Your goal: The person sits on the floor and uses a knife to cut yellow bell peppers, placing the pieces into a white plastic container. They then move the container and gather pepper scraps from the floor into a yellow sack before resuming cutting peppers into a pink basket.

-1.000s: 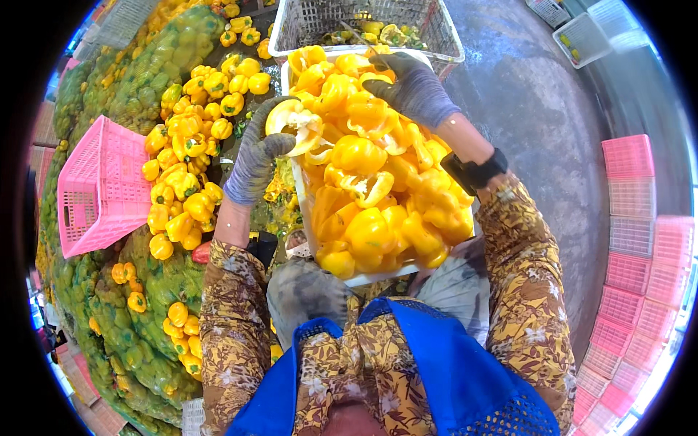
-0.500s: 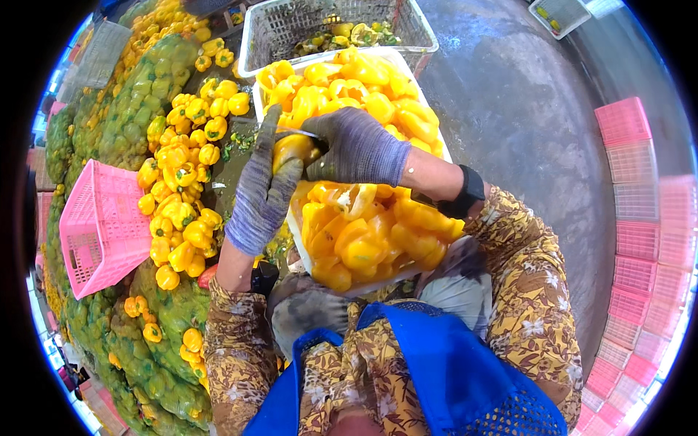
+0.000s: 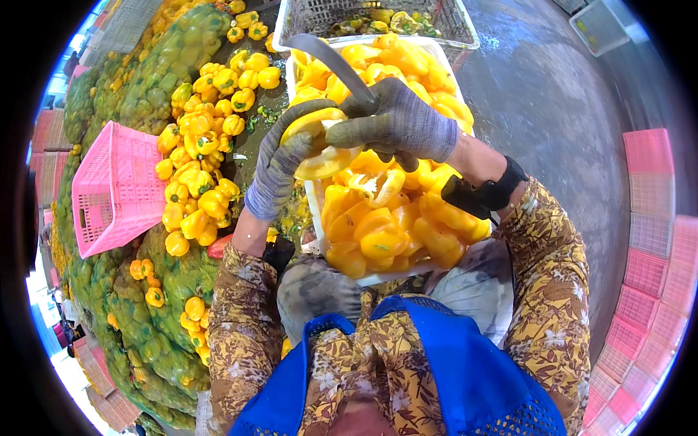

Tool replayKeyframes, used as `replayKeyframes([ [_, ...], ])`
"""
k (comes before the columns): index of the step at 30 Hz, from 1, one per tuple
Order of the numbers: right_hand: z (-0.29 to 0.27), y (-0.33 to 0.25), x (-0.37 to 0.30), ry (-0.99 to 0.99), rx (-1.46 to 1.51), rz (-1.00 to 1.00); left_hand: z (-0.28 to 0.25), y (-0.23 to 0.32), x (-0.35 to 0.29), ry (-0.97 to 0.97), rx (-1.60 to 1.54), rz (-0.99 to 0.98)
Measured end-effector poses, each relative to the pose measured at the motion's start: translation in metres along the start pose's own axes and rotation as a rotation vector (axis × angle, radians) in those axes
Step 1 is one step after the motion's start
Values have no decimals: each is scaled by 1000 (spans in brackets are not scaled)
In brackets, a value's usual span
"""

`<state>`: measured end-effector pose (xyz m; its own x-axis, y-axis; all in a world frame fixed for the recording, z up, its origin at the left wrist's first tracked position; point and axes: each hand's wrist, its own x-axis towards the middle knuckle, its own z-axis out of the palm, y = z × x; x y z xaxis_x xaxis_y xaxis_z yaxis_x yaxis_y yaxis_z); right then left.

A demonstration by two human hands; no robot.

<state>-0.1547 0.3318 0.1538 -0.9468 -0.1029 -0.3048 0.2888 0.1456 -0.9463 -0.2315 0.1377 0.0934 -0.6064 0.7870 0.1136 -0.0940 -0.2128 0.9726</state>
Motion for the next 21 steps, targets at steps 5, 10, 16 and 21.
replayKeyframes([
  [5,-1,0,-6,-125,243,-22,-16,-6,4,44,198,41],
  [10,-55,5,16,124,25,-202,-35,-15,14,154,269,49],
  [16,-117,22,26,469,-68,-417,-55,-9,60,472,1137,506],
  [21,-86,23,6,530,-250,-328,-49,-19,129,317,1551,579],
])
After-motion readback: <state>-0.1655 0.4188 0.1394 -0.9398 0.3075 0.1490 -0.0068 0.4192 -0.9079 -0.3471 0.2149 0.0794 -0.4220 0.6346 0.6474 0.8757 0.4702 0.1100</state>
